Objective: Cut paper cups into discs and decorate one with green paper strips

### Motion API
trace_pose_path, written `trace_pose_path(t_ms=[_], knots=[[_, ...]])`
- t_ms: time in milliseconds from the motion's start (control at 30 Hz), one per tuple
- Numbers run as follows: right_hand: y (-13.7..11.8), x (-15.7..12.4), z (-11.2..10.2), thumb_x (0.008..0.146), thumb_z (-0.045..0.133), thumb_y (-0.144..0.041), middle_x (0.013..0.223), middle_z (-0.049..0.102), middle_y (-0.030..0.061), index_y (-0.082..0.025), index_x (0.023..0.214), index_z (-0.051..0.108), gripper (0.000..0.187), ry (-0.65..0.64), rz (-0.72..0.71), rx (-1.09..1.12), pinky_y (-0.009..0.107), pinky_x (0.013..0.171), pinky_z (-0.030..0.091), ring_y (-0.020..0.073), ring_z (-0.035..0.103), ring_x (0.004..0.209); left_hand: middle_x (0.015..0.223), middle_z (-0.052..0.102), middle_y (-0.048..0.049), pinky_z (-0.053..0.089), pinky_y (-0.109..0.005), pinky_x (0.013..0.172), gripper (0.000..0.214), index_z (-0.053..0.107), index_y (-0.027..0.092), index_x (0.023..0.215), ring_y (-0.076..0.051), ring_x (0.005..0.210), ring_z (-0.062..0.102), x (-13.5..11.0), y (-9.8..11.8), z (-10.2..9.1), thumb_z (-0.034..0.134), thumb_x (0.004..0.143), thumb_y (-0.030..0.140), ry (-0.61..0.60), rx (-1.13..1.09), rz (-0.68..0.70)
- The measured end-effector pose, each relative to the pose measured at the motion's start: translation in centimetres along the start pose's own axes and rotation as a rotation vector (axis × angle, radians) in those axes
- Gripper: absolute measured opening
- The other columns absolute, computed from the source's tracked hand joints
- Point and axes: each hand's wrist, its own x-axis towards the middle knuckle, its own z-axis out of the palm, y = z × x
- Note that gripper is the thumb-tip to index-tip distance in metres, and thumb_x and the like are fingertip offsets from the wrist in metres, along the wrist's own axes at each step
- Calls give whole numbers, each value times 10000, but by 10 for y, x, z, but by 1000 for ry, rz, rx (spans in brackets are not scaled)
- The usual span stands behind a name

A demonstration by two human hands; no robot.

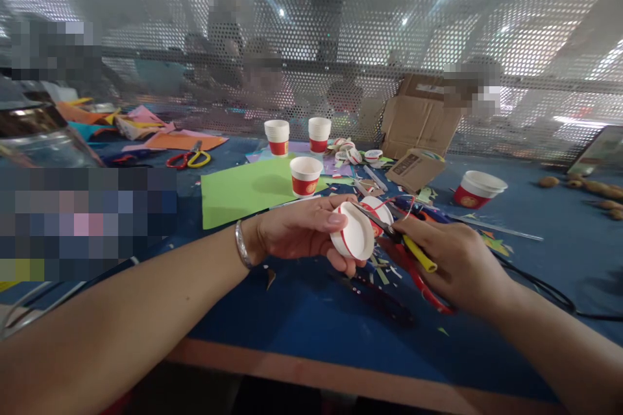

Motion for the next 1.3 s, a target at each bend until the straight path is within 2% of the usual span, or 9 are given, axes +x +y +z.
trace_pose_path(t_ms=[200,400,667,800,1000,1133,1300], knots=[[0,0,1,925,437,-185,795,768,61,-206,975,610,182,-16,42,10,267,537,405,182,699,610,884,727,-95,624,-195,649,472,672,102,1076,-172,734,754,0,2,2,772,813,480,49,16,-1],[0,1,2,908,430,-174,718,743,36,-217,933,598,176,-20,54,2,268,525,405,180,684,575,892,715,-86,622,-196,643,447,671,113,1075,-170,733,751,0,2,2,771,817,464,47,18,-4],[-1,5,-5,855,421,-113,817,794,104,-179,933,615,219,-48,4,-57,277,503,426,199,726,603,876,740,-97,616,-184,640,476,692,108,1068,-149,696,743,0,3,0,754,824,513,76,38,-21],[-2,5,-3,851,416,-112,772,781,75,-186,943,617,234,-63,32,-54,271,515,432,189,716,586,868,749,-111,618,-192,640,507,703,90,1046,-145,667,730,0,3,2,759,809,535,104,28,-23],[-4,3,5,933,461,-203,700,733,30,-202,932,628,167,-19,114,53,255,539,422,169,683,582,904,751,-117,615,-190,638,522,698,88,1091,-154,699,738,2,4,3,783,791,506,93,17,-17],[-2,3,6,912,468,-193,671,708,17,-210,906,623,156,-18,112,56,247,531,406,157,654,559,881,753,-107,613,-181,624,517,706,81,1091,-154,699,744,2,4,1,792,785,489,83,-5,-30],[0,2,3,844,437,-125,649,702,14,-196,945,629,229,-40,70,-6,249,516,410,163,653,537,868,755,-111,618,-187,631,535,716,68,1062,-150,675,741,3,3,0,788,776,515,100,15,-51]])
